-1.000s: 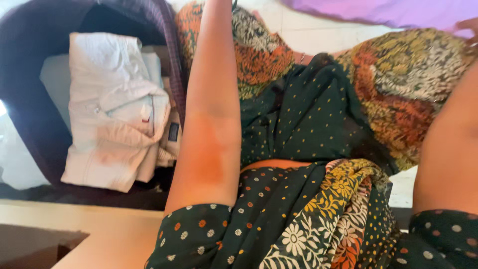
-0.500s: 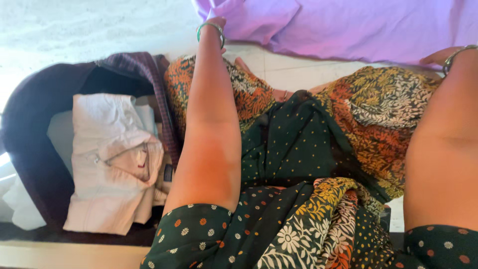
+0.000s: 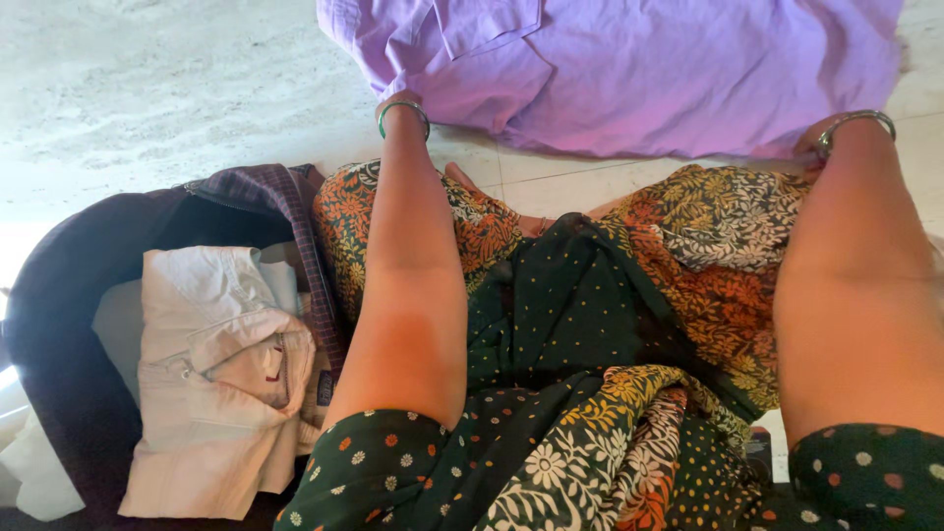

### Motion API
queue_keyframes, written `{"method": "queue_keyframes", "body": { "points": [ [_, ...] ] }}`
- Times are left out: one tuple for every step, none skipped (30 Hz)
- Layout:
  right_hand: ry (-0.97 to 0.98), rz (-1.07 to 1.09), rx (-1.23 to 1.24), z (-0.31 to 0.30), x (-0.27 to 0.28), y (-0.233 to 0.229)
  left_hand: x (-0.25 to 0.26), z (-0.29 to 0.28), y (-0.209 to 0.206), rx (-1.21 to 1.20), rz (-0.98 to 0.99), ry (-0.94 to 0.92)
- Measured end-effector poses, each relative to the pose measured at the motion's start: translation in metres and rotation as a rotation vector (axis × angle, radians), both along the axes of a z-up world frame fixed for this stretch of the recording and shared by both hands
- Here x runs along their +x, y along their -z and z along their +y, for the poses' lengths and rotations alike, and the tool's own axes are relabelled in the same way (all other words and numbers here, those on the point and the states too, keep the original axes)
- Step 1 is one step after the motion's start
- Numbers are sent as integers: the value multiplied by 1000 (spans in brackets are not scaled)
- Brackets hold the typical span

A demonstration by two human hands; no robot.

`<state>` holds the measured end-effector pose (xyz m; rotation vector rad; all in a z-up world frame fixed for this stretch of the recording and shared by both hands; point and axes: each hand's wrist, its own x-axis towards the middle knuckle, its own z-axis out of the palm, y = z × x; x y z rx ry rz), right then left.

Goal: The person folds a purple shirt on the floor, smoothing it out and folding it into a compact rectangle. They then pick up a light-colored shirt and begin folding it in a similar manner.

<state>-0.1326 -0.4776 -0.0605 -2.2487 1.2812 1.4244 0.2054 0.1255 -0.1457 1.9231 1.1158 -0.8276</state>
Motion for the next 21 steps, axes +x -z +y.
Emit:
{"method": "queue_keyframes", "body": {
  "points": [
    [9, -3, 0, 0, 4, -3, 0, 0, -3, 9, -13, -9],
    [19, 1, 4, 1, 4, -5, -2, 0, -5, 21, -23, -19],
    [24, 11, 2, 1, 1, -7, -5, 1, -7, 32, -34, -30],
    [33, 16, 2, 2, -1, -9, -7, 2, -9, 46, -49, -42],
    [44, 17, 3, 2, -3, -12, -10, 2, -9, 58, -60, -53],
    [63, 14, 3, 1, -5, -14, -13, 4, -10, 74, -74, -66],
    [81, 17, 5, 0, -9, -17, -17, 5, -10, 89, -88, -85],
    [102, 5, 10, 1, -8, -20, -18, 6, -13, 102, -107, -105],
    [105, -10, 6, 1, -10, -23, -18, 7, -16, 113, -124, -123],
    [72, -47, -9, -1, -10, -26, -17, 8, -19, 119, -148, -149],
    [-4, -74, -51, -2, -7, -30, -16, 8, -23, 129, -173, -171],
    [-78, -95, -89, 0, -11, -31, -18, 9, -25, 142, -189, -186],
    [-152, -115, -126, 3, -15, -30, -21, 11, -26, 170, -223, -201],
    [-225, -134, -167, 3, -21, -31, -24, 10, -27, 191, -246, -211],
    [-160, -150, -183, 1, -26, -33, -27, 9, -27, 208, -274, -223],
    [-95, -167, -195, -1, -32, -34, -29, 11, -28, 202, -302, -253],
    [-28, -183, -207, -3, -35, -36, -30, 10, -31, 195, -319, -281],
    [28, -244, -241, -6, -39, -38, -30, 13, -34, 36, -392, -502],
    [95, -311, -276, -8, -42, -39, -30, 18, -37, -130, -463, -720],
    [166, -388, -306, -11, -45, -40, -29, 19, -42, -304, -532, -934],
    [285, -494, -343, -14, -48, -41, -31, 19, -45, -191, -539, -709]
  ]
}}
